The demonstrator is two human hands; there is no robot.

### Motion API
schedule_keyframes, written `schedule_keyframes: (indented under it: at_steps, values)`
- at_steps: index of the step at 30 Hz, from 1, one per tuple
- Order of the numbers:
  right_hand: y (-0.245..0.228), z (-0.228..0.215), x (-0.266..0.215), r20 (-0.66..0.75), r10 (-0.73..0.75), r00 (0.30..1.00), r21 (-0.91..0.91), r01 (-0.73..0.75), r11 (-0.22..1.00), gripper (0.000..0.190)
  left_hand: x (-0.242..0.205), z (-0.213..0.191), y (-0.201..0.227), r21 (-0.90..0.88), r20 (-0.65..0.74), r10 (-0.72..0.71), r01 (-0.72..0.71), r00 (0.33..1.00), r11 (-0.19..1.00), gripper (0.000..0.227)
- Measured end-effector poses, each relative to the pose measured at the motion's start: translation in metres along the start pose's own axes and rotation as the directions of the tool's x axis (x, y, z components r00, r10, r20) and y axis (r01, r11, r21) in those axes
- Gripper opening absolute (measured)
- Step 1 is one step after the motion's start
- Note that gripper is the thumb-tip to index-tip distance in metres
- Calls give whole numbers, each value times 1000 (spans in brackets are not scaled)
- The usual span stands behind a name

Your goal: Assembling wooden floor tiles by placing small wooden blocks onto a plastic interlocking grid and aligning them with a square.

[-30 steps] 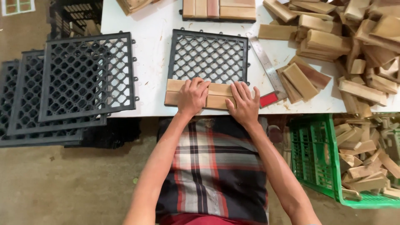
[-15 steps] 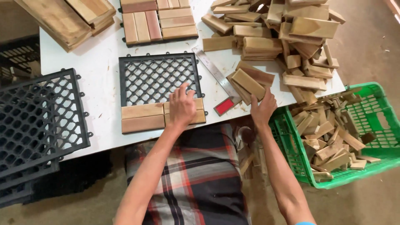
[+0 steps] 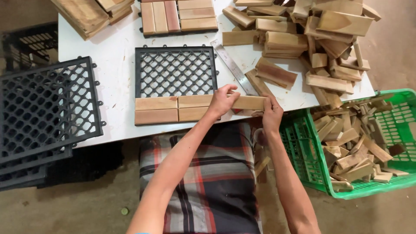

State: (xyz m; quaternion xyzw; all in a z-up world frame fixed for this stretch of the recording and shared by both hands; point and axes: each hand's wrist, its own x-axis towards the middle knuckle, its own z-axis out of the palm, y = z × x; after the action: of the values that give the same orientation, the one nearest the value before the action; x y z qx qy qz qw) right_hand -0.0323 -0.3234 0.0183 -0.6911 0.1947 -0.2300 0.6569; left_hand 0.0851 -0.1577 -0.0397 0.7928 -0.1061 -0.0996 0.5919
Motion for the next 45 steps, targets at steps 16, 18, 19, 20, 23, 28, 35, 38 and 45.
schedule_keyframes:
  at_steps: [16, 18, 19, 20, 23, 28, 35, 38, 45]
  values:
    - [6, 94, -25, 152, 253, 955, 223, -283, 933, 34, -52, -138, -26, -365, -210, -230, 142, 950, 920, 28]
    - [5, 112, -23, 169, 243, 955, 224, -277, 934, 36, -47, -153, -25, -257, -277, -204, 132, 939, 957, 26]
    - [-1, 122, -22, 195, 183, 964, 170, -217, 961, 42, -46, -160, -19, -103, -288, -75, 47, 955, 994, 34]
    - [-7, 130, -24, 221, 128, 967, 113, -156, 981, 48, -48, -166, -13, 52, -276, 49, -36, 960, 998, 43]
    - [5, 146, -13, 283, -190, 940, -359, 288, 888, 57, -46, -179, -34, 562, -208, 248, -91, 946, 822, 46]
    - [46, 153, -16, 335, -390, 858, -697, 504, 509, 49, -54, -182, -57, 668, -171, 377, -175, 910, 724, 37]
    - [41, 152, -35, 349, -614, 708, -655, 653, 380, 28, -45, -186, -75, 429, -267, 462, -325, 846, 843, 45]
    - [35, 153, -36, 357, -639, 681, -701, 648, 298, 21, -44, -185, -76, 383, -309, 436, -309, 845, 870, 40]
    - [40, 151, -38, 183, -506, 843, -575, 509, 641, 25, -49, -188, -76, 415, -208, 418, -307, 885, 857, 38]
